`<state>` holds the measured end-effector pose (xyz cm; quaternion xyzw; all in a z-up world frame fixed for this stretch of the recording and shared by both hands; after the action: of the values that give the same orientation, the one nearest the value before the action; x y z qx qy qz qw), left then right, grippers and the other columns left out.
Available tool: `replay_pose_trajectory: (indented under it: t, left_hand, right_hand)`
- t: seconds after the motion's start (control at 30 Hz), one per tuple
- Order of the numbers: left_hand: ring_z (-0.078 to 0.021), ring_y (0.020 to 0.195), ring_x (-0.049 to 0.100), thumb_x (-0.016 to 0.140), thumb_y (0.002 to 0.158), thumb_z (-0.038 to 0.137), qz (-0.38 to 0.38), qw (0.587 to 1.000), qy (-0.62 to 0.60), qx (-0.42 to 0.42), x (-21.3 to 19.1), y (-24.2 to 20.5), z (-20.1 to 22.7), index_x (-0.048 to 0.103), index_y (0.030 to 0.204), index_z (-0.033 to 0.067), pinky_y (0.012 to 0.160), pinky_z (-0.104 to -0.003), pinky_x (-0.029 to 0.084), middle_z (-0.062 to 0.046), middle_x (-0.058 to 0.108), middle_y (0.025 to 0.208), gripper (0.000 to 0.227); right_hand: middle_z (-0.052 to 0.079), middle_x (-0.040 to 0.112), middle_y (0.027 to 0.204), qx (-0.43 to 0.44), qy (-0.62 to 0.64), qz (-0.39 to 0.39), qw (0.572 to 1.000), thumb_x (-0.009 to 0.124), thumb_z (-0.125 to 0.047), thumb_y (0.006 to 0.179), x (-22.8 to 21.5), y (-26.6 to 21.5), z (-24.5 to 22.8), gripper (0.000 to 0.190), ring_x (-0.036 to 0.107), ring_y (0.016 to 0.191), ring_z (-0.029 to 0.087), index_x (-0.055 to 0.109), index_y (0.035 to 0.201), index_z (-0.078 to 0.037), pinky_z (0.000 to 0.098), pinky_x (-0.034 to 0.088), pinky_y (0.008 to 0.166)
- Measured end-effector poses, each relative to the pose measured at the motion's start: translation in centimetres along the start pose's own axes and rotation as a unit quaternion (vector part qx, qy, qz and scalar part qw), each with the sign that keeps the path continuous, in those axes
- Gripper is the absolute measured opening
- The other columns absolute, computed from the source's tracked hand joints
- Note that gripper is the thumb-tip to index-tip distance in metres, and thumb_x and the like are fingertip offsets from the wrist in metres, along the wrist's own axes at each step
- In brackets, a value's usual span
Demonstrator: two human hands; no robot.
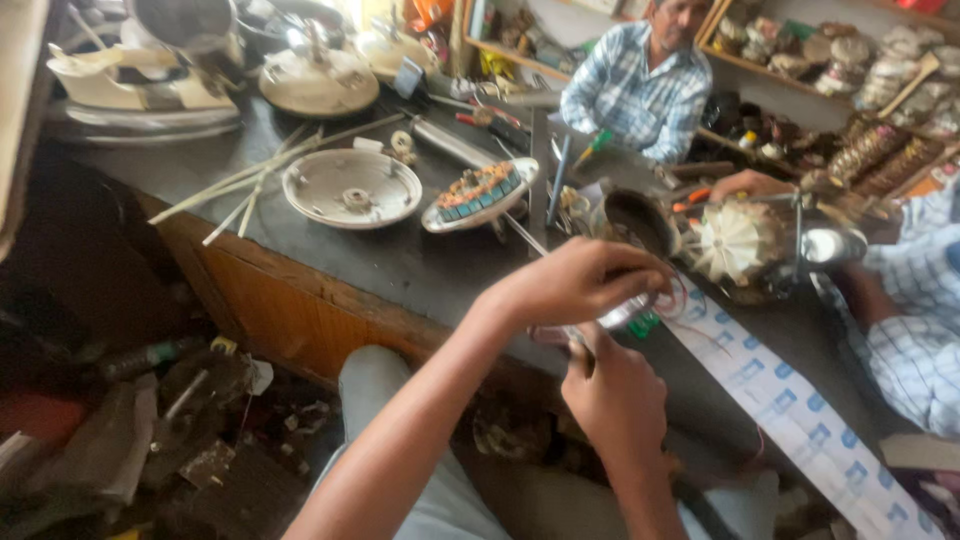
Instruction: The person uses a screwdriver to scrape or clean the surface of a circular electronic component, likely a motor stator, held in their left hand. The task involves repetitive scraping motions along the component's edge while seated at a cluttered workbench.
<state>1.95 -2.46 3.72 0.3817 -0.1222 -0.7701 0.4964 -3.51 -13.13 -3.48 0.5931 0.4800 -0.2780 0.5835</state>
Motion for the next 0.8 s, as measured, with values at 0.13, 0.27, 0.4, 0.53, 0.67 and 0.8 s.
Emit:
replay_pose_trajectory:
  t: [0.13, 0.27, 0.4, 0.53, 0.67, 0.8]
  left_hand:
    - [-0.0274, 0.105, 0.077, 0.058, 0.102, 0.027, 0.012, 1.000, 0.004, 0.008, -0.2, -0.4, 0.3, 0.072, 0.125, 0.0065, 0.093, -0.037, 0.059, -0.013, 0.078, 0.116, 0.034]
    - [-0.0270, 0.104, 0.078, 0.058, 0.102, 0.026, 0.025, 1.000, 0.018, 0.007, -0.9, -0.3, 0.2, 0.073, 0.124, 0.0072, 0.093, -0.036, 0.059, -0.012, 0.079, 0.115, 0.032]
    - [-0.0265, 0.103, 0.079, 0.058, 0.103, 0.026, 0.027, 1.000, -0.001, 0.002, -1.2, -0.6, 0.0, 0.072, 0.123, 0.0073, 0.091, -0.036, 0.060, -0.012, 0.079, 0.111, 0.031]
    - [-0.0293, 0.104, 0.077, 0.056, 0.104, 0.026, 0.010, 0.999, 0.004, 0.038, -1.0, -0.2, 0.7, 0.072, 0.125, 0.0073, 0.092, -0.038, 0.059, -0.013, 0.078, 0.113, 0.032]
    - [-0.0284, 0.103, 0.078, 0.057, 0.105, 0.029, 0.015, 0.999, 0.017, 0.041, -0.6, 0.0, 0.3, 0.073, 0.122, 0.0085, 0.091, -0.037, 0.060, -0.012, 0.079, 0.112, 0.031]
    - [-0.0299, 0.099, 0.077, 0.057, 0.103, 0.028, 0.004, 1.000, -0.012, 0.014, -0.7, -0.5, 0.3, 0.072, 0.123, 0.0082, 0.089, -0.039, 0.059, -0.014, 0.079, 0.112, 0.033]
  right_hand:
    - [0.016, 0.075, 0.082, -0.018, 0.054, 0.014, 0.998, 0.066, -0.025, 0.090, -0.8, -1.3, -0.2, 0.036, 0.071, 0.077, 0.041, 0.068, 0.126, -0.027, 0.0570, 0.055, 0.066]
    - [0.016, 0.075, 0.082, -0.009, 0.016, 0.012, 1.000, 0.069, -0.028, 0.089, -0.8, 0.0, -0.3, 0.035, 0.072, 0.079, 0.040, 0.069, 0.125, -0.029, 0.0555, 0.056, 0.069]
    - [0.016, 0.076, 0.087, -0.006, 0.042, -0.009, 0.999, 0.066, -0.025, 0.091, -1.1, -0.7, -0.1, 0.035, 0.072, 0.081, 0.040, 0.069, 0.126, -0.029, 0.0557, 0.056, 0.069]
    - [0.016, 0.076, 0.087, 0.009, 0.070, -0.002, 0.998, 0.066, -0.025, 0.089, -1.4, -0.5, -0.5, 0.037, 0.071, 0.082, 0.042, 0.068, 0.126, -0.028, 0.0571, 0.055, 0.070]
    - [0.017, 0.075, 0.087, 0.010, 0.006, 0.019, 1.000, 0.067, -0.029, 0.094, -0.1, 0.5, 0.3, 0.025, 0.071, 0.085, 0.042, 0.070, 0.118, -0.024, 0.0562, 0.055, 0.074]
    - [0.018, 0.075, 0.085, -0.006, 0.047, 0.017, 0.999, 0.065, -0.027, 0.092, 0.0, -0.4, 0.2, 0.030, 0.071, 0.082, 0.043, 0.069, 0.122, -0.027, 0.0574, 0.055, 0.070]
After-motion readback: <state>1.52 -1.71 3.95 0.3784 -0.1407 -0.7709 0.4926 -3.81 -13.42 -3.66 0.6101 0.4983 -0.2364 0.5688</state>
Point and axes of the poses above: each hand's wrist, its own y-axis towards the middle knuckle, its own x-axis out of the palm, z = x × y, the point moved 6 cm from there along y, towards the middle knuckle
